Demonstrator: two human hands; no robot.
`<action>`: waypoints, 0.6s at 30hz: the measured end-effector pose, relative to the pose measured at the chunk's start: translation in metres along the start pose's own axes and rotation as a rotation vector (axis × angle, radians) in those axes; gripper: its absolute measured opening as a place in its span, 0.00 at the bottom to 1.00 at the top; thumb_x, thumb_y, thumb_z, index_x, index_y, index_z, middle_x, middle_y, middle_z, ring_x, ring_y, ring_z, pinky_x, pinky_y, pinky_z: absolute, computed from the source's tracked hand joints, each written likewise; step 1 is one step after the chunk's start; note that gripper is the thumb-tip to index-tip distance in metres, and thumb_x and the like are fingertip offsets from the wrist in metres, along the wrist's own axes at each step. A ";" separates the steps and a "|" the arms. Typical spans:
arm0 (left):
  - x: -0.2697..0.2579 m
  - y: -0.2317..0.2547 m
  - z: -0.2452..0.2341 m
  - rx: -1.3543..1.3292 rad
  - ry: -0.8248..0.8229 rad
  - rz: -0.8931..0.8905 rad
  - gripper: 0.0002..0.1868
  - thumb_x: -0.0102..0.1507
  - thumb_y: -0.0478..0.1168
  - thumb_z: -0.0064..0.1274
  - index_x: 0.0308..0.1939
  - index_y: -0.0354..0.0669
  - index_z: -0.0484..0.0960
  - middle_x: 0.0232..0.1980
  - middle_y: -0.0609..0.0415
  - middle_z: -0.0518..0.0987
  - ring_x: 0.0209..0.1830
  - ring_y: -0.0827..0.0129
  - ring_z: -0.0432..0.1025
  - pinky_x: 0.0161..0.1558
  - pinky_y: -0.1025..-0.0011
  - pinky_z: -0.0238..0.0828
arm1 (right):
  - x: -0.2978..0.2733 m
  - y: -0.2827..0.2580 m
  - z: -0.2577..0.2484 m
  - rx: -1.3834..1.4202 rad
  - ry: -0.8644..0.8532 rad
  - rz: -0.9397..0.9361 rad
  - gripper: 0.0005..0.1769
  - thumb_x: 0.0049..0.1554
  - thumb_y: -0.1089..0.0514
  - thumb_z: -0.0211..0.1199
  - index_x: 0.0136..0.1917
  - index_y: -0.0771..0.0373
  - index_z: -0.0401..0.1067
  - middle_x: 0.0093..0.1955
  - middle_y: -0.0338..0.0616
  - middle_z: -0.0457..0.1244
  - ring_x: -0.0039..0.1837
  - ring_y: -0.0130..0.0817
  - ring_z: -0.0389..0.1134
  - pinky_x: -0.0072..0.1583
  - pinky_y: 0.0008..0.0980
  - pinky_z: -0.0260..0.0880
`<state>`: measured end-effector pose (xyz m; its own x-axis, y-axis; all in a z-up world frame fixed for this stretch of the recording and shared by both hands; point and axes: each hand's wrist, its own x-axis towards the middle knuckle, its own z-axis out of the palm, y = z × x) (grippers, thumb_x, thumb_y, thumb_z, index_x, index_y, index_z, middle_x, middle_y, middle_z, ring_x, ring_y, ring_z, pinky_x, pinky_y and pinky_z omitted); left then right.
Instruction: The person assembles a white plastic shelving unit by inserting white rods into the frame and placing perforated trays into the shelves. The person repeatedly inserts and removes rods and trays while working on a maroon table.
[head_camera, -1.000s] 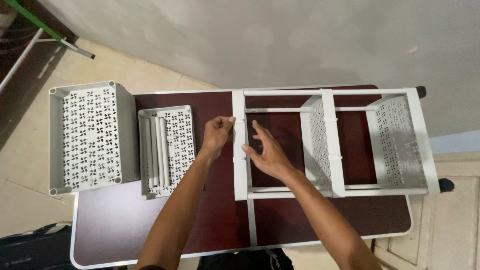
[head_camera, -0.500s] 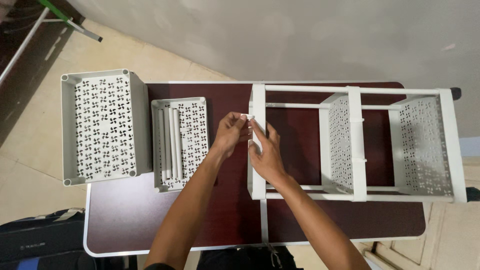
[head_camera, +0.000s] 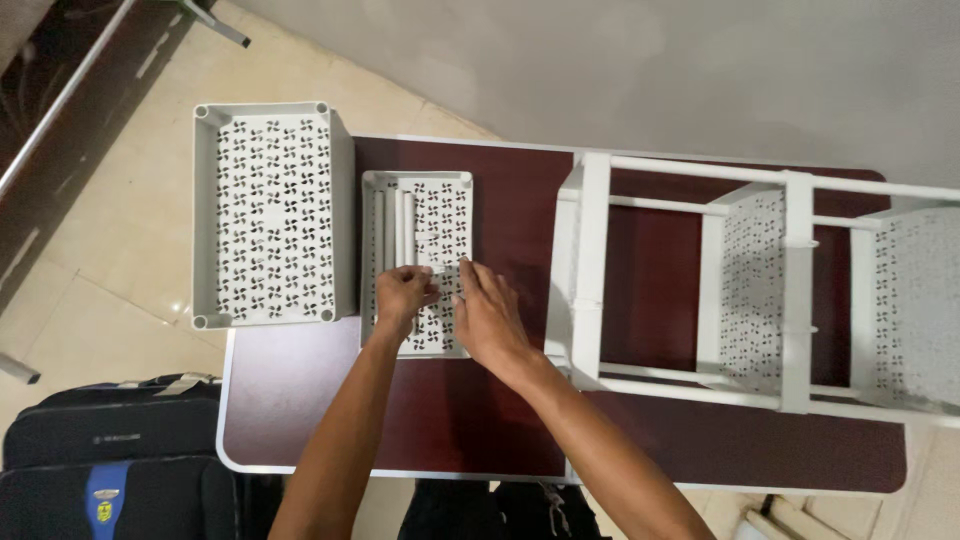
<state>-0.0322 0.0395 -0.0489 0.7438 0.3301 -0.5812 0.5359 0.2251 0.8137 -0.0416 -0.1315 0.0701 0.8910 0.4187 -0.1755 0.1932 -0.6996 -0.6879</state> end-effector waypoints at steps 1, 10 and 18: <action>0.002 -0.008 -0.004 0.001 0.003 -0.017 0.11 0.65 0.32 0.54 0.44 0.21 0.81 0.34 0.45 0.82 0.29 0.65 0.79 0.35 0.66 0.84 | 0.008 0.003 0.016 0.049 -0.044 0.038 0.33 0.62 0.61 0.55 0.77 0.73 0.52 0.77 0.60 0.50 0.74 0.54 0.55 0.71 0.50 0.56; 0.024 -0.012 -0.008 -0.014 -0.004 0.002 0.12 0.65 0.34 0.54 0.43 0.23 0.84 0.33 0.43 0.85 0.27 0.65 0.82 0.31 0.67 0.85 | 0.070 0.041 0.097 0.424 0.153 0.281 0.18 0.61 0.63 0.55 0.64 0.66 0.73 0.61 0.56 0.68 0.59 0.45 0.73 0.60 0.37 0.72; 0.015 0.021 0.001 0.395 0.176 0.176 0.09 0.63 0.34 0.57 0.41 0.29 0.88 0.26 0.45 0.84 0.23 0.68 0.80 0.28 0.67 0.78 | 0.096 0.053 0.112 0.357 0.215 0.348 0.17 0.61 0.61 0.59 0.61 0.66 0.76 0.59 0.57 0.69 0.60 0.47 0.72 0.61 0.38 0.70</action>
<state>-0.0098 0.0486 -0.0402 0.7763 0.4901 -0.3964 0.5440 -0.2031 0.8141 0.0083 -0.0632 -0.0624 0.9485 0.0433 -0.3139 -0.2469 -0.5201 -0.8177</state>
